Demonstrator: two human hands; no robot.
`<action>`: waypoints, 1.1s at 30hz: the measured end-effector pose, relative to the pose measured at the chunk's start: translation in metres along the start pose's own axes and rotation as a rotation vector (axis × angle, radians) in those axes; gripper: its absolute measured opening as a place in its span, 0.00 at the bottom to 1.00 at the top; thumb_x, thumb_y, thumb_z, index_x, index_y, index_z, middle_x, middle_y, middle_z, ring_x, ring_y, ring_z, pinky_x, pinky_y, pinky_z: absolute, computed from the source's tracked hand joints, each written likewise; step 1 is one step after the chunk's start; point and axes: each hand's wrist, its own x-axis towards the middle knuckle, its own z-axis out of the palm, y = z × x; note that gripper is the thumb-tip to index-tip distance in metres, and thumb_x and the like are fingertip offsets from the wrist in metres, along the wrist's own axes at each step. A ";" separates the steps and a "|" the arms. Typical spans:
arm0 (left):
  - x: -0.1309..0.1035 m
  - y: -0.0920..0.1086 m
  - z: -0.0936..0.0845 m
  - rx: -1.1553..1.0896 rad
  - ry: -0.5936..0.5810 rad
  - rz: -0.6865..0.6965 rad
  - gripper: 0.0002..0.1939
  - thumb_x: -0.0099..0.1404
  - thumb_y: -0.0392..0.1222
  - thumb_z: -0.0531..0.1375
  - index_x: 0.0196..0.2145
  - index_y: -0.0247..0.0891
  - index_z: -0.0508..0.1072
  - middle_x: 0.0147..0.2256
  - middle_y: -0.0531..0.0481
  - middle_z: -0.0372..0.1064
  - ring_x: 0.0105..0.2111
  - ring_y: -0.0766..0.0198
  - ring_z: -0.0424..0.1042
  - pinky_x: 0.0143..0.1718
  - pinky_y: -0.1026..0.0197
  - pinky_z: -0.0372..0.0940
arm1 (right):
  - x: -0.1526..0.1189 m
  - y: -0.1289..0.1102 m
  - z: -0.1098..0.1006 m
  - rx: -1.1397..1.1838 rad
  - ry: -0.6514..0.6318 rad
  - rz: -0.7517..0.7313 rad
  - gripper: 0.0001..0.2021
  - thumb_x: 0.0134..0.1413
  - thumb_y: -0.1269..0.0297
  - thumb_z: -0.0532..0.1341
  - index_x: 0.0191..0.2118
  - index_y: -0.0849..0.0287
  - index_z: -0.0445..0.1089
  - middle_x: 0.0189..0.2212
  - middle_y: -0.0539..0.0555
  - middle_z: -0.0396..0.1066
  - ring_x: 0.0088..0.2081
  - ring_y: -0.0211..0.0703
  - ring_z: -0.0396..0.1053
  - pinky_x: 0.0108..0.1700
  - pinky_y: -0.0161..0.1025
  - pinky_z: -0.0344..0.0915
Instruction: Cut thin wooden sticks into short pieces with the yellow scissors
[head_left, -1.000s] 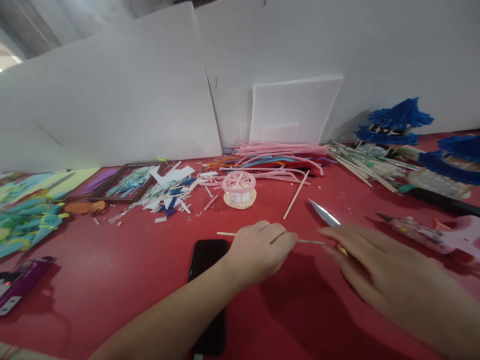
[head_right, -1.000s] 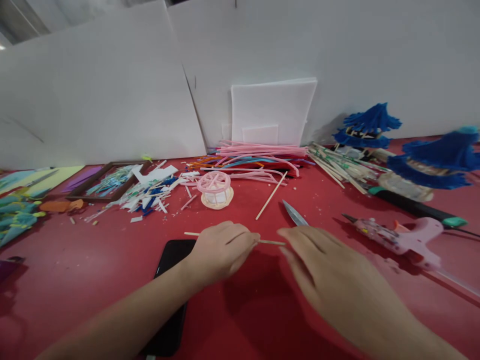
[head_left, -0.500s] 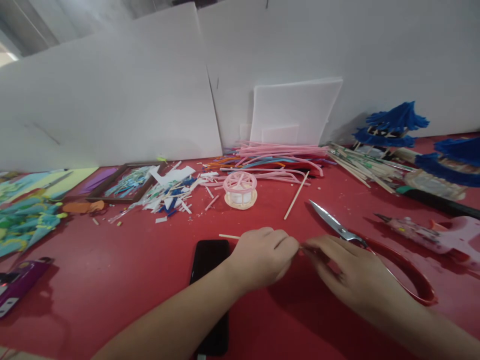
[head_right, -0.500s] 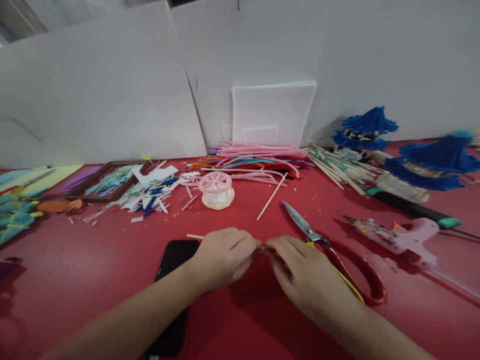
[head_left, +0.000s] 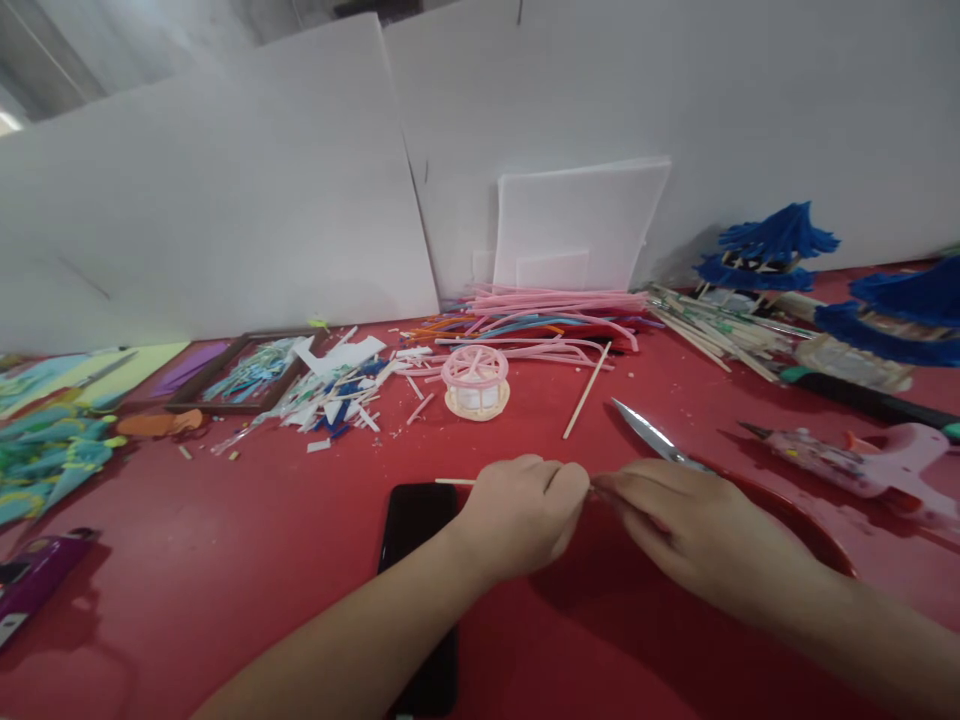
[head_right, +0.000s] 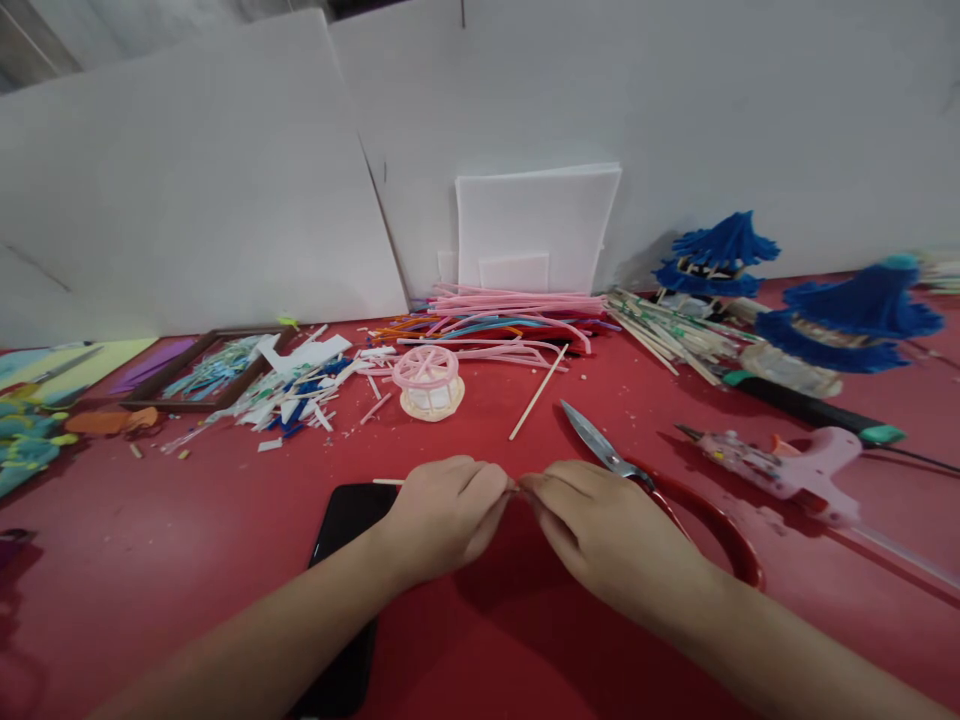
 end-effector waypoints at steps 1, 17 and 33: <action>0.000 -0.001 0.000 -0.005 -0.010 -0.005 0.05 0.69 0.35 0.55 0.33 0.39 0.66 0.24 0.51 0.70 0.25 0.60 0.70 0.22 0.62 0.54 | 0.002 0.000 0.001 -0.009 0.007 -0.014 0.17 0.63 0.73 0.48 0.39 0.56 0.75 0.30 0.53 0.78 0.31 0.40 0.76 0.34 0.37 0.71; 0.010 0.005 -0.012 -0.059 -0.361 -0.134 0.09 0.63 0.28 0.55 0.39 0.36 0.69 0.33 0.44 0.75 0.35 0.54 0.75 0.30 0.58 0.68 | 0.001 -0.001 0.018 -0.124 0.058 0.000 0.14 0.61 0.72 0.48 0.27 0.55 0.65 0.19 0.48 0.65 0.20 0.36 0.63 0.23 0.35 0.51; 0.010 0.008 -0.012 -0.068 -0.340 -0.175 0.07 0.61 0.29 0.56 0.36 0.39 0.68 0.29 0.46 0.73 0.30 0.54 0.74 0.24 0.59 0.61 | -0.002 -0.003 0.025 -0.130 -0.036 0.063 0.12 0.60 0.72 0.48 0.28 0.56 0.64 0.20 0.49 0.67 0.19 0.36 0.62 0.23 0.36 0.46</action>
